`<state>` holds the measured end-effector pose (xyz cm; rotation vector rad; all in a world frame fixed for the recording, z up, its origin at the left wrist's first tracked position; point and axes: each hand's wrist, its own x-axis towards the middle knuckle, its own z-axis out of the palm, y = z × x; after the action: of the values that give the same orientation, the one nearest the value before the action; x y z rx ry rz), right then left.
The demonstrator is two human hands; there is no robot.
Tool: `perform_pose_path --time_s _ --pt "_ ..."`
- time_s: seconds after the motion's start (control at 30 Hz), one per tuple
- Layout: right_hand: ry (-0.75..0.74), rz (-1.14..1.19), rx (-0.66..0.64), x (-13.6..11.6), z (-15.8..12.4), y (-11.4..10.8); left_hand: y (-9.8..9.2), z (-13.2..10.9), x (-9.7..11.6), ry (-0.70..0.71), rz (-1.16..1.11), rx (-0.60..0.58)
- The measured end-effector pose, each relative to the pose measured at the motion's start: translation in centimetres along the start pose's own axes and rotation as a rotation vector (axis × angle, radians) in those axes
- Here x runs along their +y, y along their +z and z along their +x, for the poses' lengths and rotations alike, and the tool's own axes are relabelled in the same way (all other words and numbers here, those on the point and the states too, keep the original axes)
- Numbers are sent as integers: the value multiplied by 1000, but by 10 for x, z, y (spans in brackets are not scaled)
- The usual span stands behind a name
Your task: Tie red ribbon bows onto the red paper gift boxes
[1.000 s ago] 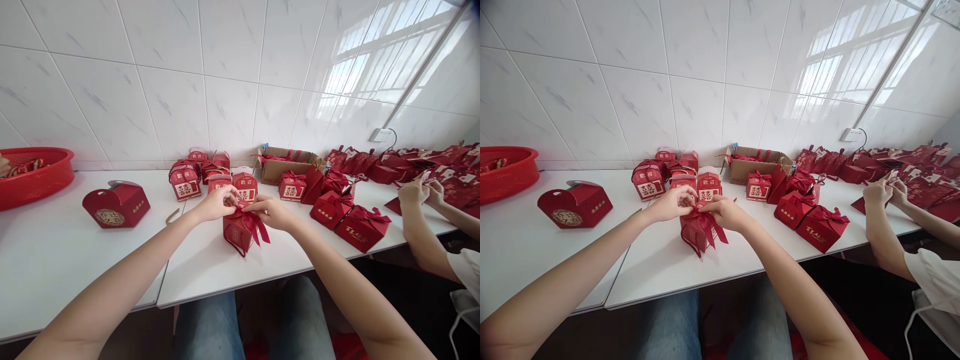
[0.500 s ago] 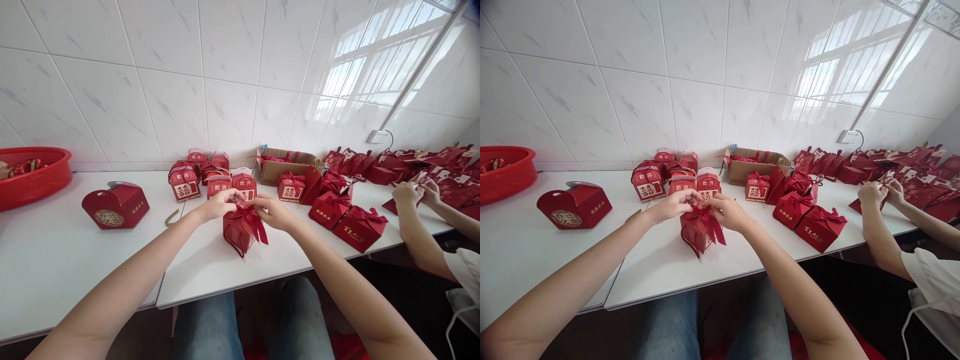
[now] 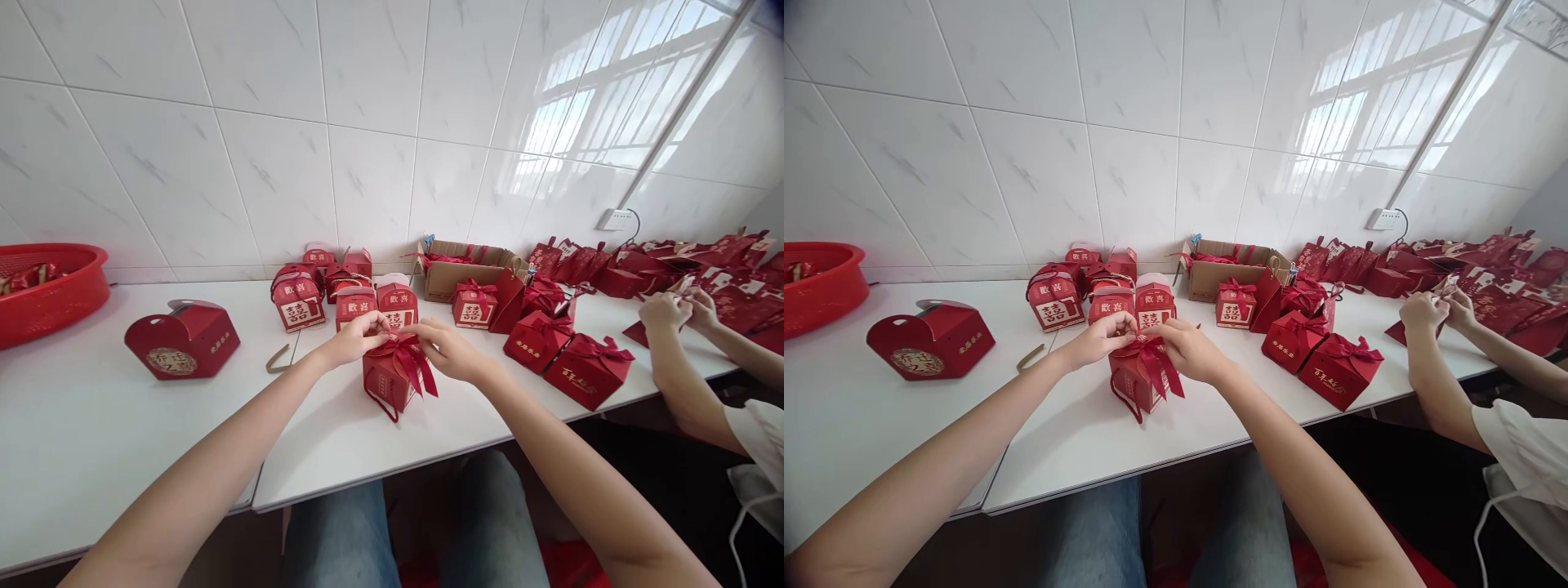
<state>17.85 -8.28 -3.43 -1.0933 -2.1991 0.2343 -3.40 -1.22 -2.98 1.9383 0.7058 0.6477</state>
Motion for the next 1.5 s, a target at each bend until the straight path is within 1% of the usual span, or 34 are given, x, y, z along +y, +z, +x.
perform_pose_path --time_s 0.07,0.13,0.2,0.3,0.37,0.4,0.47,0.57,0.63,0.7,0.83,0.97,1.03,1.17,1.3,1.4,1.5 --pt "116 99 101 0 3 3 2 -1 4 22 -3 22" --pt "236 200 165 0 7 5 3 -1 8 32 -5 45" --pt "354 333 165 -2 10 3 5 0 10 26 -17 59" --pt "519 610 130 -6 13 -4 6 2 10 4 -78 55" --pt "576 750 118 -7 13 -8 5 2 9 -14 -128 43" --pt "590 784 116 -8 13 -10 5 2 8 -25 -148 39" --pt "611 796 110 -7 12 -11 2 1 6 -35 -187 36" --pt "629 738 112 -6 11 -10 -3 0 2 -20 -272 8" --pt "625 701 122 -6 11 -8 -5 -1 -1 -9 -328 -9" --pt "606 674 125 -5 11 -6 -4 -2 -4 -12 -354 3" --pt "521 662 107 -5 13 -4 1 -3 -5 0 -323 52" --pt "413 614 60 -5 15 -1 4 -5 -8 43 -287 30" --pt "387 549 66 -4 16 2 5 -5 -10 51 -268 30" --pt "358 418 89 -2 16 5 4 -6 -14 53 -220 101" --pt "269 341 80 -1 12 4 5 -7 -11 30 -217 123" --pt "212 207 111 1 11 4 7 -8 -7 34 -194 129" --pt "104 79 104 4 10 3 10 -9 -6 25 -153 141"
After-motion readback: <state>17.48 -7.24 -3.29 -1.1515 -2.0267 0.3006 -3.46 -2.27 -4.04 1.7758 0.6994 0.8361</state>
